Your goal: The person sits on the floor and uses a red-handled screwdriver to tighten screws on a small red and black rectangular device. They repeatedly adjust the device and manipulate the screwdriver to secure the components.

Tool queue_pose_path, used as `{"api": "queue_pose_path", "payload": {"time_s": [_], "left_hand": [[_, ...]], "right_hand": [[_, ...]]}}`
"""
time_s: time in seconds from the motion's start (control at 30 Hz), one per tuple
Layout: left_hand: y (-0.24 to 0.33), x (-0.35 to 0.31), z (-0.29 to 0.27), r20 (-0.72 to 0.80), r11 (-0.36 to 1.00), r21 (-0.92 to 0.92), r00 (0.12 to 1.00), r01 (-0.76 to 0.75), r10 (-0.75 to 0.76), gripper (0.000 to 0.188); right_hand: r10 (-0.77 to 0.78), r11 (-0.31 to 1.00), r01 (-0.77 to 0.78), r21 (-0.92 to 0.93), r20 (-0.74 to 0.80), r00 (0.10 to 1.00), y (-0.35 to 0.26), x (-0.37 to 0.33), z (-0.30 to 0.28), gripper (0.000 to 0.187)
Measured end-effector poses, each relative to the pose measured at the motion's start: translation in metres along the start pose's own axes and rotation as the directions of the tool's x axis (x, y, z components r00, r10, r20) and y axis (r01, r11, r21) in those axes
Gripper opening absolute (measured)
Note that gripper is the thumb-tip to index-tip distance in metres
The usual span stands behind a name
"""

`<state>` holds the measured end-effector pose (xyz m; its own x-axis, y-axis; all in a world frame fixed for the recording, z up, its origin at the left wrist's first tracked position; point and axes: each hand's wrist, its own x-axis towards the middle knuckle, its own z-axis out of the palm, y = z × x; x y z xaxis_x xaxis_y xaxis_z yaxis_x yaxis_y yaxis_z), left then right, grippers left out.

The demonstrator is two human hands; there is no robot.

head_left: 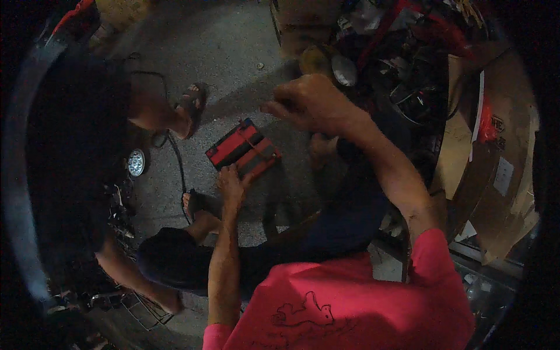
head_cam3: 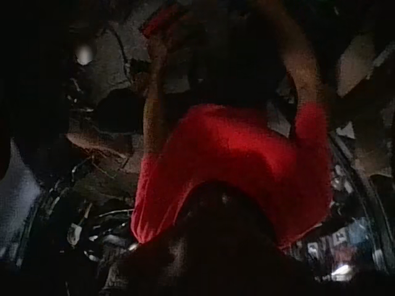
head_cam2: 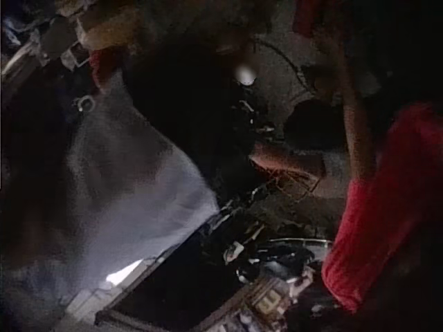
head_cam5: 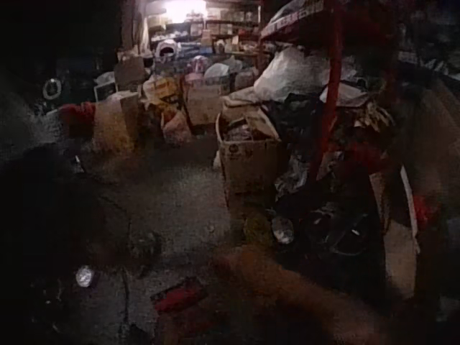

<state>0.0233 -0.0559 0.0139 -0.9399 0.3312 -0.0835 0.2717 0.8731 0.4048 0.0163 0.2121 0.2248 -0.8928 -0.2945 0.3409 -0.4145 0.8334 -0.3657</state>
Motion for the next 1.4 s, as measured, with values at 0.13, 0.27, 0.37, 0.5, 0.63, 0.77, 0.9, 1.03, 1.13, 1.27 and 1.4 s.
{"api": "queue_pose_path", "payload": {"time_s": [0.13, 0.27, 0.37, 0.5, 0.63, 0.77, 0.9, 1.03, 1.13, 1.27, 1.4], "left_hand": [[0.003, -0.008, 0.008, -0.049, 0.994, 0.104, 0.998, -0.027, 0.033, 0.058], [0.004, -0.006, 0.009, -0.114, 0.984, -0.014, 0.978, -0.178, 0.175, 0.055], [0.019, 0.001, 0.013, -0.228, 0.982, -0.053, 0.959, -0.183, 0.166, 0.041], [0.030, 0.008, 0.007, -0.264, 0.966, -0.185, 0.956, -0.180, 0.128, 0.024], [0.038, 0.010, 0.008, -0.140, 0.889, -0.456, 0.985, 0.027, -0.101, 0.018], [0.036, 0.014, 0.022, 0.054, 0.759, -0.619, 0.975, 0.202, -0.216, 0.016], [0.041, 0.011, 0.031, 0.104, 0.783, -0.554, 0.957, 0.283, -0.272, 0.018], [0.032, 0.010, 0.066, 0.282, 0.486, -0.774, 0.908, 0.406, -0.309, 0.019], [0.041, 0.009, 0.048, 0.503, 0.068, -0.841, 0.821, 0.537, -0.272, 0.018], [0.045, 0.017, 0.026, 0.635, -0.012, -0.754, 0.724, 0.657, -0.270, 0.018], [0.044, 0.016, 0.028, 0.599, 0.038, -0.776, 0.755, 0.629, -0.265, 0.014]], "right_hand": [[0.039, 0.998, -0.042, 0.052, 0.067, 0.997, -0.009, -0.002, 0.023, 0.028], [0.087, 0.988, -0.107, 0.110, 0.176, 0.981, -0.020, -0.012, 0.071, 0.022], [0.231, 0.967, -0.252, 0.041, 0.277, 0.933, 0.004, -0.035, 0.128, 0.021], [0.451, 0.888, -0.455, -0.066, 0.310, 0.837, 0.014, -0.065, 0.182, 0.017], [0.449, 0.891, -0.439, -0.113, 0.355, 0.820, 0.015, -0.078, 0.201, 0.016], [0.484, 0.873, -0.469, -0.134, 0.350, 0.802, 0.013, -0.078, 0.209, 0.017], [0.600, 0.736, -0.675, 0.045, 0.420, 0.681, 0.008, -0.073, 0.213, 0.017], [0.721, 0.471, -0.838, 0.274, 0.428, 0.545, 0.017, -0.097, 0.225, 0.019], [0.715, 0.346, -0.834, 0.430, 0.454, 0.531, 0.024, -0.106, 0.221, 0.023], [0.687, -0.035, -0.876, 0.481, 0.648, 0.328, 0.022, -0.094, 0.200, 0.023], [0.735, 0.014, -0.912, 0.409, 0.615, 0.286, 0.014, -0.085, 0.196, 0.022]]}}
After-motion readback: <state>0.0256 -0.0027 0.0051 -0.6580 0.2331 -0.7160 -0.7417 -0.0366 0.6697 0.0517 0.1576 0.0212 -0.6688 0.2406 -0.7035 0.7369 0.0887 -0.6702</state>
